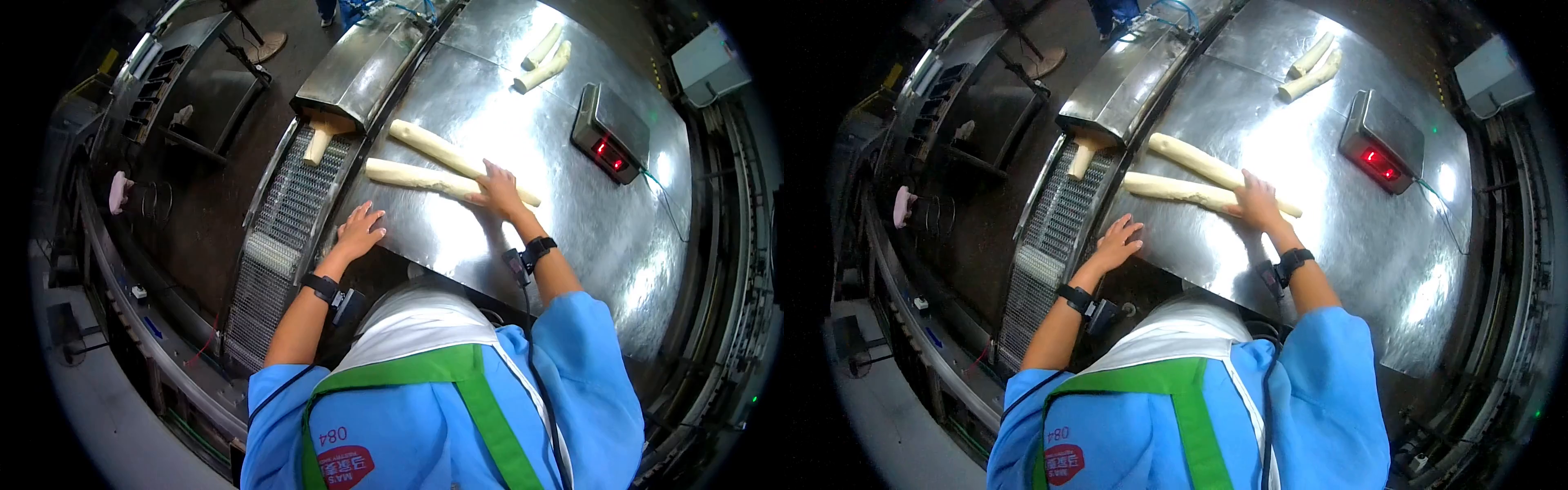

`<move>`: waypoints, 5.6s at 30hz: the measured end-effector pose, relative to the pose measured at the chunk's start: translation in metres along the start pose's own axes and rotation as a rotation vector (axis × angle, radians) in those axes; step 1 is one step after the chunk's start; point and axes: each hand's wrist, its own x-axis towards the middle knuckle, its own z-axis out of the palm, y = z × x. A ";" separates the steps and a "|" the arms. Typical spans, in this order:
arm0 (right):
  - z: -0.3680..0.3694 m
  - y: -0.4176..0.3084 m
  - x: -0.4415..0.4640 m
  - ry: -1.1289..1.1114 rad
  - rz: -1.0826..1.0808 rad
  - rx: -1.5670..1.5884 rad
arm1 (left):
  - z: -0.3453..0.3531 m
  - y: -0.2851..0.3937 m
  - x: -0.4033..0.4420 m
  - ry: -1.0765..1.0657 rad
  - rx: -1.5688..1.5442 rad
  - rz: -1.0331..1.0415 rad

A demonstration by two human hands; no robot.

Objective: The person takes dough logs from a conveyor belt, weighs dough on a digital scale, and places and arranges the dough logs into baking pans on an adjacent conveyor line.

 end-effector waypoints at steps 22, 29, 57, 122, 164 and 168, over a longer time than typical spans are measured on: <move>-0.005 -0.085 0.071 -0.330 0.045 0.447 | 0.001 -0.001 -0.025 0.057 0.050 -0.013; 0.007 -0.052 0.070 -0.589 0.360 1.137 | 0.001 -0.004 -0.026 0.071 0.071 -0.004; 0.011 0.066 0.002 -0.188 -0.406 -0.330 | -0.042 -0.150 -0.129 0.702 0.022 -0.506; 0.315 -0.848 -0.224 -0.755 -1.867 0.005 | 0.250 -0.296 -0.636 1.692 0.207 -1.760; 0.219 -0.846 -0.115 -1.184 -1.135 0.425 | 0.205 -0.260 -0.604 1.614 0.112 -1.822; 0.270 -0.754 0.017 -0.597 -1.565 0.107 | 0.226 -0.265 -0.616 1.653 0.172 -1.732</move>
